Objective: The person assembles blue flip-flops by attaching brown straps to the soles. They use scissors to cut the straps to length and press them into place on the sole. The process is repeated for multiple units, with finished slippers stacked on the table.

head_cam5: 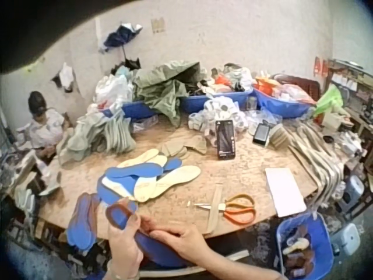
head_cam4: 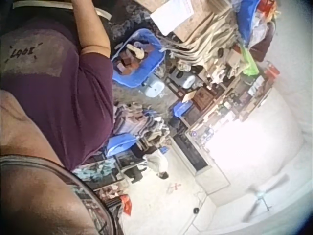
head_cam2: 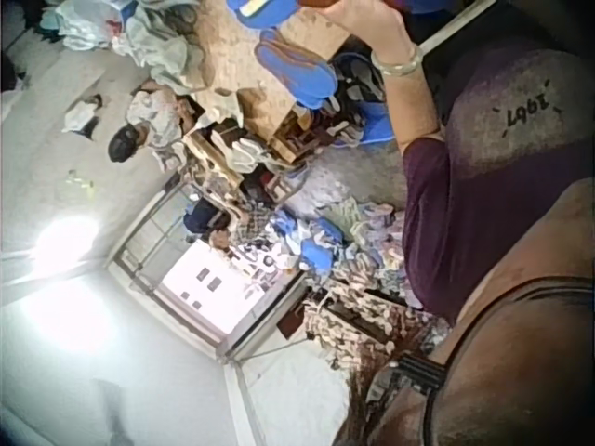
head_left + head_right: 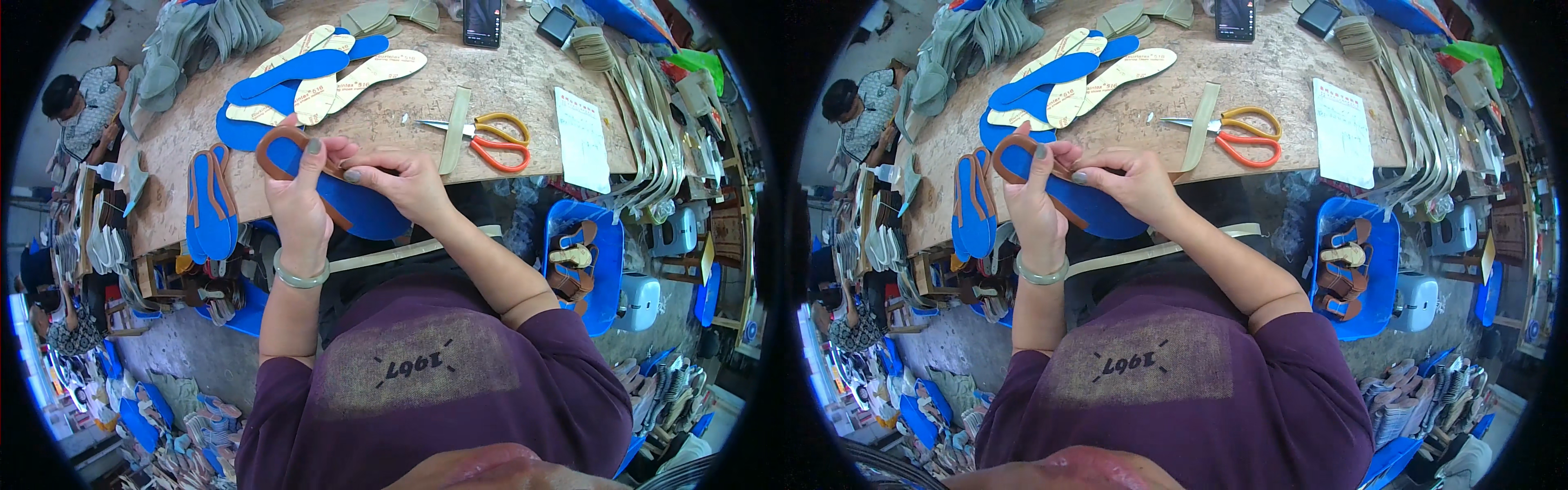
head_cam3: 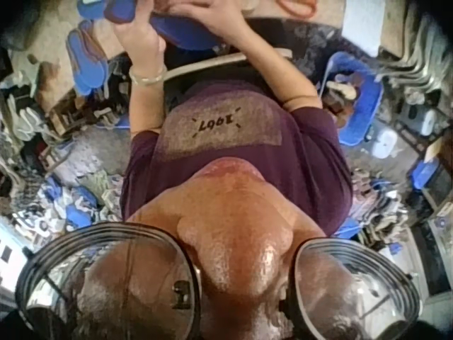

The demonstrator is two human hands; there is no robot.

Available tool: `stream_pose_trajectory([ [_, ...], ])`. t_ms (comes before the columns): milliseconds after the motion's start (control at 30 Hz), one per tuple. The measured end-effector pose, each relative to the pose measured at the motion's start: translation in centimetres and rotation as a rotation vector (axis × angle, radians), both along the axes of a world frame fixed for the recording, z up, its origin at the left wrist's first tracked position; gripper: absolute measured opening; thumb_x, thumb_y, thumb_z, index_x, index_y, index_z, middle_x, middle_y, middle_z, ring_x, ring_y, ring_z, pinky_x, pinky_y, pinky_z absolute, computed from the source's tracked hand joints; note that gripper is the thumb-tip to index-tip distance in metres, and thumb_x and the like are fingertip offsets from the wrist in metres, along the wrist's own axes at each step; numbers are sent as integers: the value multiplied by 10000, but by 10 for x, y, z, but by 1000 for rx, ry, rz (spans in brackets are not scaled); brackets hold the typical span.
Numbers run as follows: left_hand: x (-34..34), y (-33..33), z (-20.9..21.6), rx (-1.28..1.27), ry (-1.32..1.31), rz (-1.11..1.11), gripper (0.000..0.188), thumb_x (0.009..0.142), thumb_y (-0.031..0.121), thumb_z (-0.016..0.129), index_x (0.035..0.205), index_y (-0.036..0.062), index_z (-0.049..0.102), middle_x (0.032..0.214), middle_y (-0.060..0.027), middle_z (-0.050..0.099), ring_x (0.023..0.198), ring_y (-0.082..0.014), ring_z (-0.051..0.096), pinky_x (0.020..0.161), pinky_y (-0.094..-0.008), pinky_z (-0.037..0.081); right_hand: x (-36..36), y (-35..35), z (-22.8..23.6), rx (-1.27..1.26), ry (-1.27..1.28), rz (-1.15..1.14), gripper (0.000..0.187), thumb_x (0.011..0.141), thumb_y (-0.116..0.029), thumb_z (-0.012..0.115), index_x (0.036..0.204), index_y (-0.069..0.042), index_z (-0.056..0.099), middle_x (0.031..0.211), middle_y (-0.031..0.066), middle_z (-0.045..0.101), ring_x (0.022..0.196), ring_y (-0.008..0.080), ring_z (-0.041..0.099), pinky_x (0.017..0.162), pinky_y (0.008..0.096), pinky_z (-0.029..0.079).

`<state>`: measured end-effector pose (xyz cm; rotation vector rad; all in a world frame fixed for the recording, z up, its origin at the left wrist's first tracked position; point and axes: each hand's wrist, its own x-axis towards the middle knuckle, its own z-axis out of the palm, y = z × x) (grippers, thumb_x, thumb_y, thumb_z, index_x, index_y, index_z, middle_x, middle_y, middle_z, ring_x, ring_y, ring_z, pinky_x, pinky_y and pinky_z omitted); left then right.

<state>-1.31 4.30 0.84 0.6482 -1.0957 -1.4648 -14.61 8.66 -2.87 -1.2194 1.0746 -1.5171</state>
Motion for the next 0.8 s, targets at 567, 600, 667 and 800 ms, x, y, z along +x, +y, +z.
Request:
stream_pose_trajectory([
  [567, 0, -7, 17, -56, 78, -186, 403, 934, 120, 568, 1303, 48, 421, 873, -119, 604, 713, -159, 566, 653, -299, 498, -7, 5, 12, -63, 267, 49, 175, 841, -126, 689, 965, -3, 696, 798, -7, 639, 718, 54, 545, 648, 217, 447],
  [600, -5, -6, 22, -31, 78, -168, 424, 943, 147, 564, 1329, 59, 414, 817, -77, 565, 661, -140, 516, 614, -312, 474, -7, 2, 12, -112, 233, -2, 185, 830, -157, 708, 946, -13, 705, 688, -56, 590, 605, 14, 469, 534, 187, 397],
  [667, 1, -13, 9, -41, 99, -177, 421, 940, 177, 571, 1305, 19, 433, 958, -123, 623, 812, -178, 595, 738, -325, 508, -4, -1, 12, -2, 64, 12, 188, 837, -158, 709, 941, 0, 706, 741, -34, 632, 651, 18, 531, 581, 180, 442],
  [800, -8, 3, -16, 13, 82, -139, 312, 943, 167, 568, 1166, -52, 559, 1114, -144, 636, 1027, -189, 612, 902, -306, 484, -5, -15, 6, 89, -243, 52, 193, 863, -154, 684, 1001, -20, 704, 793, 0, 668, 740, 33, 592, 661, 180, 487],
])
